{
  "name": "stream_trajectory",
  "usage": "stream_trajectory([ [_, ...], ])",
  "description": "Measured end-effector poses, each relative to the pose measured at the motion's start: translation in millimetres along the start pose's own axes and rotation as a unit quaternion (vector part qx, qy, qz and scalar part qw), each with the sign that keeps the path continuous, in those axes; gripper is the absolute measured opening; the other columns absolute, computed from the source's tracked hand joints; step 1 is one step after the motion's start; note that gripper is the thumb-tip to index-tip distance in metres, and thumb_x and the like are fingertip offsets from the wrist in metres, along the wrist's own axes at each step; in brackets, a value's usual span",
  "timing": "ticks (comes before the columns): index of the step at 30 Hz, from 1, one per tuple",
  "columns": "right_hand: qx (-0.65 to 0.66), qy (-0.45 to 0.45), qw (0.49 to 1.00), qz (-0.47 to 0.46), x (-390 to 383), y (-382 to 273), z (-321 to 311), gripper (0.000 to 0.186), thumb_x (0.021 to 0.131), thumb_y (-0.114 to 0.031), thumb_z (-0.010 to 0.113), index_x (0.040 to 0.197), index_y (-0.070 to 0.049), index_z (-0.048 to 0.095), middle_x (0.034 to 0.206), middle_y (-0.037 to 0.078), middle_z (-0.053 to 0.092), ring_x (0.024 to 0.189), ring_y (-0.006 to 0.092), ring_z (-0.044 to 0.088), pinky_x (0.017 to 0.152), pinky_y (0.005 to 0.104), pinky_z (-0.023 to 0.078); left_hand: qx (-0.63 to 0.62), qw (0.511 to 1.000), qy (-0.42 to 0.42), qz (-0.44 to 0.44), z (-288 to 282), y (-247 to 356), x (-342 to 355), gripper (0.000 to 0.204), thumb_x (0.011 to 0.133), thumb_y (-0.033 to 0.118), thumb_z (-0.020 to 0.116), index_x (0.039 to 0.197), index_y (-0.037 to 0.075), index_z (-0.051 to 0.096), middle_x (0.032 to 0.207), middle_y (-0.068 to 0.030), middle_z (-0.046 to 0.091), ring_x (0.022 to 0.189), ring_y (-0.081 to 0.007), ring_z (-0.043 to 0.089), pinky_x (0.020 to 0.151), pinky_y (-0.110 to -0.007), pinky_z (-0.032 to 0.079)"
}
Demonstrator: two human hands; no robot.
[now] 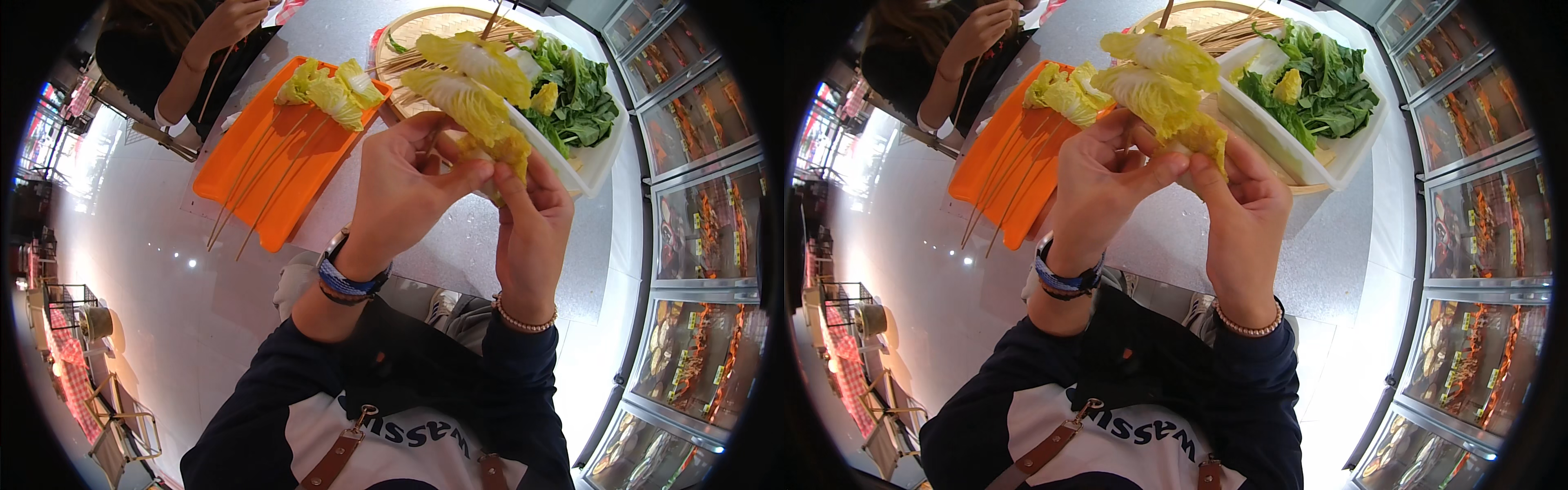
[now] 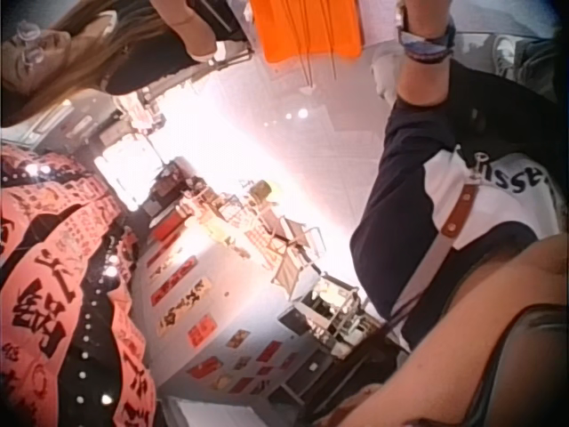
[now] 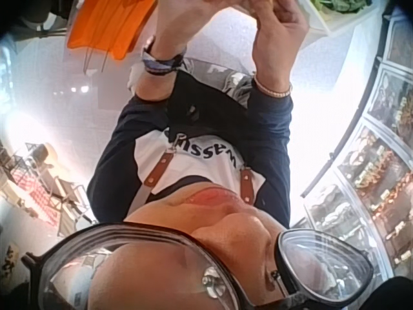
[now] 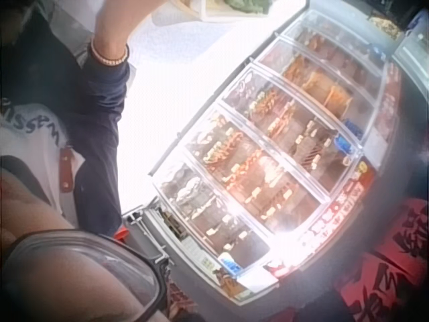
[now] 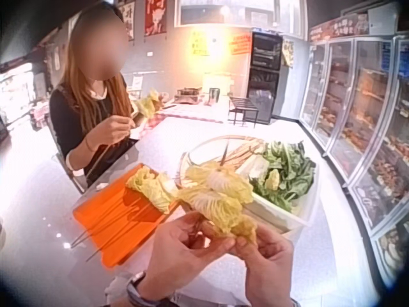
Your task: The person repeatedly picks up napa cabbage leaves and wooden skewers, then threads each leaf onto a skewer and places the finished skewer on an orange tray. The process is repeated multiple times with the same materials.
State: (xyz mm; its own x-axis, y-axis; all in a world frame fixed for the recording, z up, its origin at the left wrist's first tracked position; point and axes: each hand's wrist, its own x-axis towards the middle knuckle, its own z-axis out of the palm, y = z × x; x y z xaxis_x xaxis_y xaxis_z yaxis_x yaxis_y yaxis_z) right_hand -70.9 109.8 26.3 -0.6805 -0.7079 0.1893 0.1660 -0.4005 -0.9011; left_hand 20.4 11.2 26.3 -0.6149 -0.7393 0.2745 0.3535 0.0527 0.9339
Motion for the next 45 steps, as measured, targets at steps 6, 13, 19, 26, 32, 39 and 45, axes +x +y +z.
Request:
stream_trajectory([
  [6, 0.081, 0.015, 0.994, 0.066, 12.0, -0.9, -12.3, 0.034, 0.092, -0.004, 0.058, 0.124, 0.006, 0.056, 0.113, 0.013, 0.066, 0.100, 0.0172, 0.065, 0.089, 0.0297, 0.052, 0.111, 0.994, 0.010, 0.007, -4.1, 10.0, -2.0, 0.042, 0.075, 0.002, 0.077, 0.114, 0.001, 0.063, 0.062, 0.0072, 0.052, 0.048, 0.0021, 0.033, 0.046, -0.017, 0.028],
  [13, 0.167, -0.024, 0.970, 0.174, 14.4, 11.4, -21.8, 0.030, 0.094, -0.007, 0.053, 0.122, 0.003, 0.058, 0.117, 0.010, 0.064, 0.105, 0.0182, 0.064, 0.090, 0.0321, 0.052, 0.145, 0.985, -0.080, -0.044, -5.6, 14.8, -5.8, 0.038, 0.077, 0.000, 0.073, 0.113, -0.001, 0.063, 0.060, 0.0043, 0.050, 0.049, -0.0016, 0.032, 0.046, -0.021, 0.030],
  [19, 0.104, -0.018, 0.981, 0.161, 13.6, 11.4, -18.8, 0.030, 0.095, -0.008, 0.051, 0.121, 0.006, 0.057, 0.116, 0.012, 0.064, 0.103, 0.0190, 0.065, 0.090, 0.0321, 0.053, 0.166, 0.983, -0.054, -0.051, -0.5, 10.7, -5.6, 0.031, 0.078, 0.001, 0.074, 0.108, -0.003, 0.064, 0.067, -0.0007, 0.056, 0.055, -0.0035, 0.037, 0.048, -0.023, 0.034],
  [26, 0.047, -0.015, 0.994, 0.102, 6.6, 7.5, -9.7, 0.033, 0.094, -0.006, 0.056, 0.123, 0.010, 0.054, 0.110, 0.015, 0.066, 0.099, 0.0199, 0.066, 0.090, 0.0309, 0.054, 0.157, 0.987, -0.011, 0.020, -4.4, 2.2, -1.1, 0.019, 0.079, 0.004, 0.076, 0.094, -0.005, 0.068, 0.087, -0.0028, 0.058, 0.055, -0.0040, 0.041, 0.049, -0.022, 0.034],
  [32, -0.005, -0.074, 0.995, 0.064, 5.2, 3.3, -6.7, 0.032, 0.092, -0.009, 0.064, 0.118, 0.010, 0.058, 0.106, 0.015, 0.067, 0.095, 0.0202, 0.067, 0.085, 0.0308, 0.055, 0.095, 0.995, 0.011, 0.012, -7.2, -0.8, 2.6, 0.018, 0.080, 0.006, 0.076, 0.089, -0.007, 0.068, 0.094, -0.0030, 0.059, 0.061, -0.0032, 0.049, 0.053, -0.019, 0.041],
  [39, -0.081, -0.120, 0.986, 0.078, 7.1, 1.7, -13.0, 0.022, 0.093, -0.012, 0.064, 0.101, 0.009, 0.067, 0.087, 0.014, 0.070, 0.081, 0.0195, 0.069, 0.073, 0.0296, 0.057, 0.061, 0.997, -0.019, -0.030, -12.4, 4.6, 1.9, 0.022, 0.083, 0.007, 0.073, 0.097, -0.007, 0.065, 0.095, -0.0035, 0.060, 0.064, -0.0039, 0.052, 0.055, -0.019, 0.043],
  [45, -0.082, 0.064, 0.994, -0.028, 22.8, 3.9, -31.0, 0.024, 0.094, -0.013, 0.063, 0.103, 0.009, 0.067, 0.090, 0.013, 0.070, 0.082, 0.0186, 0.069, 0.074, 0.0282, 0.056, 0.185, 0.981, 0.012, 0.050, -12.7, 7.1, -0.8, 0.020, 0.094, 0.013, 0.060, 0.099, -0.006, 0.064, 0.080, -0.0092, 0.063, 0.058, -0.0125, 0.052, 0.055, -0.025, 0.041],
])
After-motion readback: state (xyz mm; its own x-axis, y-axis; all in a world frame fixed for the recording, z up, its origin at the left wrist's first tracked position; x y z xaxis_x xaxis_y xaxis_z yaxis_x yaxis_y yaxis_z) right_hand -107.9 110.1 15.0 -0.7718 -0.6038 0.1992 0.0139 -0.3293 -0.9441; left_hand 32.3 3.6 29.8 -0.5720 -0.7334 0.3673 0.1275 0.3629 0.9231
